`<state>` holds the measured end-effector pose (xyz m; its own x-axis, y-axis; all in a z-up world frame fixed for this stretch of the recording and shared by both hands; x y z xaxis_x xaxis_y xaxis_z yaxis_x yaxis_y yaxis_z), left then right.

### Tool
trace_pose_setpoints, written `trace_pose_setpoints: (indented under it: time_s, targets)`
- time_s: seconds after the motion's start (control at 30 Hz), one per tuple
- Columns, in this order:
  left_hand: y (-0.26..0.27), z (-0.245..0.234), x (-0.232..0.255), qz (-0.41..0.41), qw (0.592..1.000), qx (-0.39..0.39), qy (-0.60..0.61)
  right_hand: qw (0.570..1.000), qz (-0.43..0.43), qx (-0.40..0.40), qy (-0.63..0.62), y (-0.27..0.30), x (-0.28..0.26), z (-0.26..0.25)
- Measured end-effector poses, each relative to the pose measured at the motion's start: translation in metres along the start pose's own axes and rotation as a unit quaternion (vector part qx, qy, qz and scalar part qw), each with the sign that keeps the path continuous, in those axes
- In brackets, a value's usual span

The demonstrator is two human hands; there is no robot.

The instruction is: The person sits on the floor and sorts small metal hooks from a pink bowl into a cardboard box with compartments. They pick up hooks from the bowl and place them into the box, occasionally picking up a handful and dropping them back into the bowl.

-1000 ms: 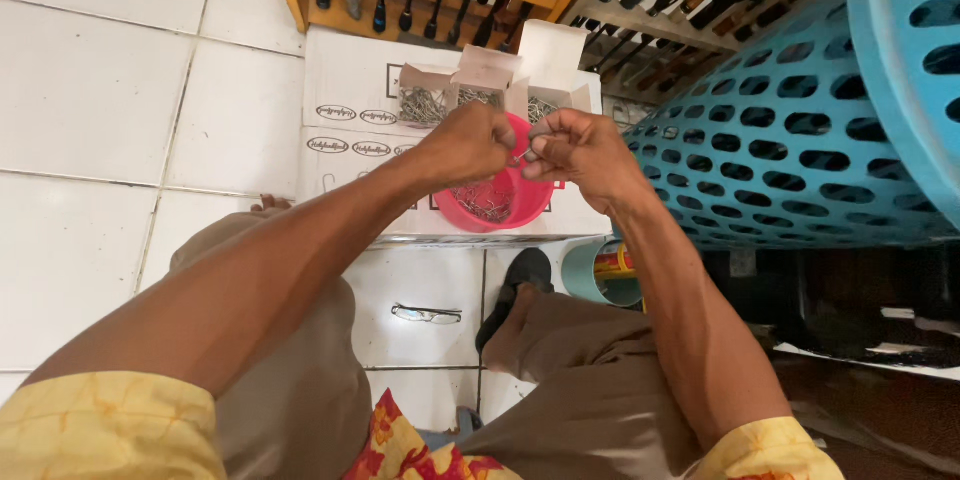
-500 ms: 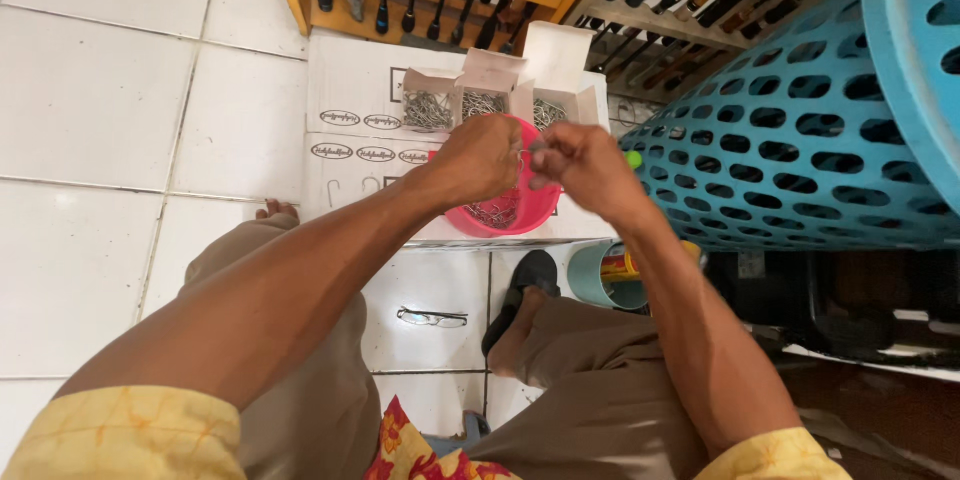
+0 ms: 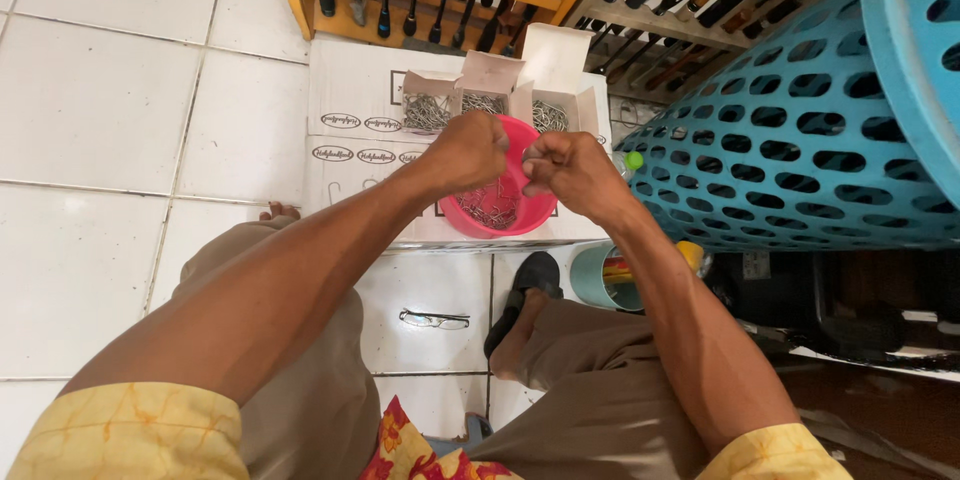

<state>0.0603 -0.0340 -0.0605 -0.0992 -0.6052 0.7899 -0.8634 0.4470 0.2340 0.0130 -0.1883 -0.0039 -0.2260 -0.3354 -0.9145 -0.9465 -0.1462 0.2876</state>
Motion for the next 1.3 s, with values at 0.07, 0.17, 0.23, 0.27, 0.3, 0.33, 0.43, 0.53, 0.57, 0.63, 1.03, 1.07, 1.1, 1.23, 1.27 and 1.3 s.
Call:
trace_pose_setpoints:
  time_s: [0.07, 0.17, 0.23, 0.27, 0.3, 0.33, 0.43, 0.53, 0.57, 0.63, 1.03, 1.07, 1.1, 1.23, 1.27, 1.3]
  targets:
    - [0.013, -0.021, 0.015, 0.004, 1.000, 0.014, 0.000, 1.000, -0.008, -0.002, 0.000, -0.004, -0.003, 0.002]
    - [0.012, -0.039, 0.019, 0.012, 0.999, 0.046, 0.026, 0.999, -0.028, -0.012, 0.016, -0.008, -0.008, 0.008]
    - [0.016, -0.054, 0.020, 0.016, 0.996, 0.068, 0.050, 0.998, -0.044, -0.023, 0.032, -0.010, -0.019, 0.017]
    - [0.024, -0.062, 0.023, 0.014, 0.995, 0.054, 0.084, 0.998, -0.056, -0.030, 0.013, -0.011, -0.028, 0.024]
    - [0.031, -0.068, 0.026, 0.012, 0.992, 0.039, 0.118, 0.997, -0.067, -0.036, -0.006, -0.010, -0.035, 0.030]
    - [0.029, -0.069, 0.022, 0.011, 0.992, 0.040, 0.117, 0.997, -0.067, -0.037, -0.007, -0.011, -0.045, 0.035]
    - [0.021, -0.078, 0.010, 0.011, 0.991, 0.094, 0.090, 0.994, -0.097, -0.047, -0.002, -0.016, -0.066, 0.048]
    - [0.020, -0.095, -0.005, -0.022, 0.986, 0.158, 0.057, 0.983, -0.152, -0.016, 0.104, -0.040, -0.063, 0.047]
    - [0.022, -0.099, -0.010, -0.047, 0.983, 0.167, 0.065, 0.970, -0.174, 0.009, 0.167, -0.054, -0.056, 0.042]
    - [0.027, -0.105, -0.018, -0.074, 0.978, 0.179, 0.074, 0.952, -0.199, 0.030, 0.229, -0.073, -0.045, 0.040]
    - [0.052, -0.126, -0.035, -0.114, 0.971, 0.171, 0.124, 0.935, -0.134, 0.034, 0.327, -0.145, 0.001, 0.072]
    - [0.054, -0.126, -0.032, -0.109, 0.976, 0.167, 0.086, 0.935, -0.136, 0.021, 0.326, -0.139, -0.006, 0.072]
    - [0.056, -0.125, -0.030, -0.102, 0.980, 0.164, 0.050, 0.935, -0.139, 0.007, 0.327, -0.134, -0.013, 0.072]
    - [0.037, -0.105, -0.042, -0.078, 0.991, 0.104, -0.004, 0.931, -0.134, -0.051, 0.337, -0.087, -0.064, 0.064]
    - [0.031, -0.097, -0.046, -0.077, 0.992, 0.096, -0.042, 0.925, -0.077, -0.111, 0.354, -0.072, -0.070, 0.066]
    - [0.025, -0.088, -0.049, -0.074, 0.990, 0.087, -0.082, 0.914, -0.020, -0.169, 0.369, -0.057, -0.076, 0.066]
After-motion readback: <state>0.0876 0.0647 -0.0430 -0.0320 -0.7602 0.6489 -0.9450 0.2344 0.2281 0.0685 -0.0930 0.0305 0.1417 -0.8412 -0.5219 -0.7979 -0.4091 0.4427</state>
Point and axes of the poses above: each hand's wrist, its own y-axis away from the middle knuckle, its own z-axis out of the palm, x = y × z, the point moved 5 cm from there along -y, towards the middle knuckle, and after that the axes turned 11 degrees about -y, right-handed, at the moved point
